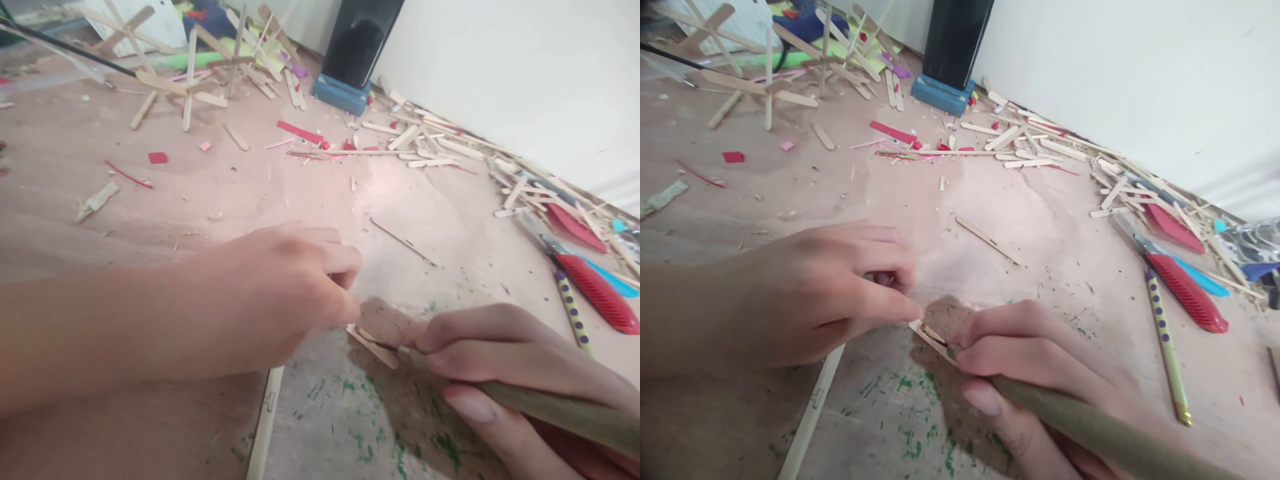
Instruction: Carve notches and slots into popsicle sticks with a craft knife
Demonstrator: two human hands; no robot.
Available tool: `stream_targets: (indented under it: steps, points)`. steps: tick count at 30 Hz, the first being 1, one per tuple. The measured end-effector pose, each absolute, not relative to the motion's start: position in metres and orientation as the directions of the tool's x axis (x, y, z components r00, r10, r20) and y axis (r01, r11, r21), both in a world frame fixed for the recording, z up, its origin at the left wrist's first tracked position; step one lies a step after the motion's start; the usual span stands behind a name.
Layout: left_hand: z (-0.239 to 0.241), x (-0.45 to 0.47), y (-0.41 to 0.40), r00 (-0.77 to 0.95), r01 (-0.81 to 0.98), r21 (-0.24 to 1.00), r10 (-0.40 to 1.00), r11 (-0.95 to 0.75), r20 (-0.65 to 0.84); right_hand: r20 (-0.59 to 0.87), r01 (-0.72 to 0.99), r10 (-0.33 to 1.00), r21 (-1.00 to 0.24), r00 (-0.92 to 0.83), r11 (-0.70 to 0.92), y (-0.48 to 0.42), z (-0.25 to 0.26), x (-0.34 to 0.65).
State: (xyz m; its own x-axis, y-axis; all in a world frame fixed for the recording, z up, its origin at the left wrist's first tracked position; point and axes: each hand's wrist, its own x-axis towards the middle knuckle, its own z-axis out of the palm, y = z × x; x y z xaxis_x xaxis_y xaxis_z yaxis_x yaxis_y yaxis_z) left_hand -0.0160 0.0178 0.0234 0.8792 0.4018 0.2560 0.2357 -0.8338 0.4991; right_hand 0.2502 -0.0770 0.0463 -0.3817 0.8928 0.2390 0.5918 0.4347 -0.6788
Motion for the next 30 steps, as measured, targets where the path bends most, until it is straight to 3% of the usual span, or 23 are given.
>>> stream_targets:
  steps: [4, 12, 22, 27, 30]
  points:
    - [0.022, -0.016, 0.018, 0.872, 0.230, 0.504, 0.406, -0.833, 0.274, 0.192, 0.554, 0.879, -0.712, -0.436, 0.430, -0.075, 0.043, 0.253]
    - [0.021, -0.016, 0.018, 0.874, 0.213, 0.515, 0.398, -0.830, 0.279, 0.194, 0.547, 0.905, -0.742, -0.378, 0.387, -0.076, 0.041, 0.256]
    - [0.023, -0.016, 0.017, 0.874, 0.226, 0.505, 0.402, -0.833, 0.273, 0.360, 0.506, 0.878, -0.719, -0.314, 0.476, -0.059, 0.044, 0.221]
    - [0.023, -0.016, 0.018, 0.875, 0.225, 0.497, 0.399, -0.838, 0.276, 0.315, 0.554, 0.893, -0.703, -0.322, 0.447, -0.070, 0.040, 0.238]
    - [0.023, -0.016, 0.018, 0.873, 0.235, 0.501, 0.407, -0.833, 0.268, 0.259, 0.544, 0.867, -0.692, -0.427, 0.474, -0.071, 0.041, 0.250]
